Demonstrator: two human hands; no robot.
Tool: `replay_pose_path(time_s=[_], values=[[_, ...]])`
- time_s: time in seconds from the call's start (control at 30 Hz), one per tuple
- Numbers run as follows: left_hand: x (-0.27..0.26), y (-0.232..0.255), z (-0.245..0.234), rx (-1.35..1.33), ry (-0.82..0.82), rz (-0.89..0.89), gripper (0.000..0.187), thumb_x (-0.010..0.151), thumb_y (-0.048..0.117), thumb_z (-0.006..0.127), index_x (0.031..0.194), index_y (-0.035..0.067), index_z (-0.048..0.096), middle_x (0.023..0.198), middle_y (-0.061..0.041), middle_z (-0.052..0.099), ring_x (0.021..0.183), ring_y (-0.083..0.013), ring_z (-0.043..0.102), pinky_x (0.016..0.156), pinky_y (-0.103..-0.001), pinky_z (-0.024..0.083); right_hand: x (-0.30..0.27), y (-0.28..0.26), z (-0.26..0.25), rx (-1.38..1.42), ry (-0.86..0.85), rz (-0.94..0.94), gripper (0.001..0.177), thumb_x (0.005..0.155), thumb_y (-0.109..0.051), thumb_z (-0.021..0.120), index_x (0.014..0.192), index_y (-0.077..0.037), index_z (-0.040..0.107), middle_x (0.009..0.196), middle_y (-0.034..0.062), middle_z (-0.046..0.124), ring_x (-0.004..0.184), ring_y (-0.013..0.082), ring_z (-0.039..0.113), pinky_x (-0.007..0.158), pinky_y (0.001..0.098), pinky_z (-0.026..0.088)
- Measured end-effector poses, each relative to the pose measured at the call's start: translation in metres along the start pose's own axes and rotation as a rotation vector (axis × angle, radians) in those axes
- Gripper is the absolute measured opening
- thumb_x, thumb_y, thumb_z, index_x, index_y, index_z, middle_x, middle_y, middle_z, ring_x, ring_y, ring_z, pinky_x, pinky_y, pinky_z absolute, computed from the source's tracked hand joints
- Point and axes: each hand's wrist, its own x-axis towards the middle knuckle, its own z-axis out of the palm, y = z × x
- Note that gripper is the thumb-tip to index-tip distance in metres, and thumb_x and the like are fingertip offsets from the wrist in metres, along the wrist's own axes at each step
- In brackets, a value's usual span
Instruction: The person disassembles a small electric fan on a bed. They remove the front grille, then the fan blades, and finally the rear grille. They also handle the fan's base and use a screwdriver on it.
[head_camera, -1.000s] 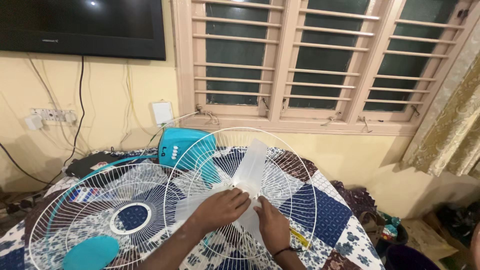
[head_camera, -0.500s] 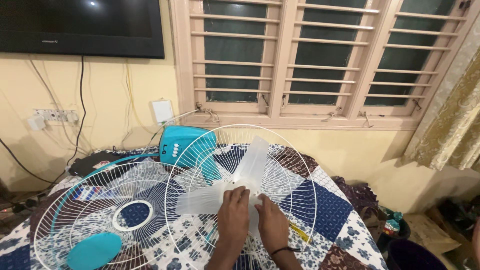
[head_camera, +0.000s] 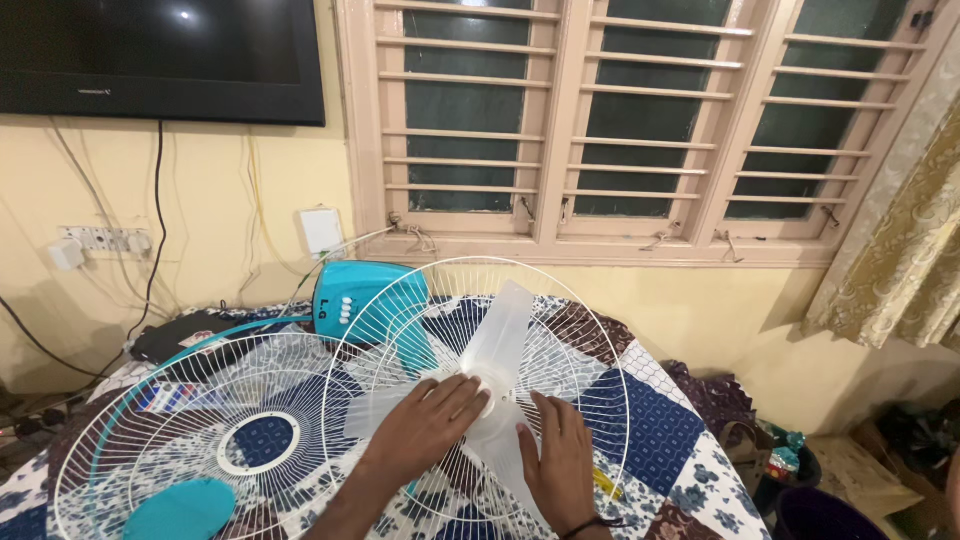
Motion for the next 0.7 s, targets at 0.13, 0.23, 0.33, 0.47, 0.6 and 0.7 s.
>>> replay_pose_path(time_s=[0.13,0.23,0.33,0.47,0.6,0.7], values=[[0.021,-0.021,-0.005,0.098,-0.147,0.149,0.046,0.099,0.033,0.058,0.137,0.008,0.057,0.130,-0.013,0.061,0.120,-0.0274,0.057,0.094,-0.048,0.048,0.006,0.002,0.003,-0.090,-0.059,-0.047,0.045,0.093,-0.024,0.066,0.133,-0.006,0.057,0.127,0.0130,0.058,0.120,0.0311,0.054,0.100,0.0464,0.042],[0.031,-0.031,-0.008,0.070,-0.138,0.200,0.045,0.101,0.048,0.055,0.122,0.008,0.060,0.113,-0.012,0.063,0.109,-0.0285,0.059,0.086,-0.048,0.050,0.017,0.006,0.010,-0.193,-0.049,-0.238,0.048,0.091,-0.027,0.066,0.135,-0.009,0.057,0.140,0.0151,0.052,0.131,0.0323,0.046,0.104,0.0529,0.035],[0.035,-0.038,-0.005,0.088,-0.106,0.310,0.046,0.098,0.053,0.054,0.113,0.010,0.061,0.105,-0.011,0.062,0.103,-0.0279,0.060,0.083,-0.045,0.051,0.021,0.013,0.015,-0.257,-0.051,-0.417,0.051,0.092,-0.029,0.063,0.140,-0.015,0.054,0.152,0.0152,0.042,0.141,0.0344,0.035,0.106,0.0574,0.029],[0.030,-0.048,-0.002,0.311,0.017,0.435,0.029,0.098,0.038,0.058,0.121,0.019,0.061,0.105,-0.003,0.061,0.101,-0.0190,0.059,0.082,-0.036,0.049,0.017,0.020,0.024,-0.346,-0.166,-0.421,0.055,0.095,-0.029,0.057,0.147,-0.017,0.045,0.161,0.0079,0.033,0.149,0.0329,0.027,0.108,0.0585,0.027],[0.027,-0.045,-0.003,0.248,-0.014,0.341,0.043,0.098,0.050,0.055,0.112,0.010,0.062,0.098,-0.003,0.060,0.097,-0.0190,0.059,0.078,-0.036,0.048,0.006,0.026,0.032,-0.315,-0.247,-0.345,0.058,0.098,-0.025,0.054,0.153,-0.013,0.040,0.162,0.0077,0.034,0.149,0.0310,0.028,0.110,0.0573,0.028],[0.034,-0.039,-0.005,0.221,-0.059,0.330,0.042,0.100,0.051,0.055,0.103,0.009,0.062,0.096,-0.004,0.060,0.095,-0.0202,0.057,0.080,-0.037,0.047,0.002,0.024,0.036,-0.263,-0.252,-0.299,0.059,0.098,-0.022,0.054,0.154,-0.009,0.037,0.158,0.0112,0.039,0.143,0.0315,0.037,0.109,0.0522,0.033]])
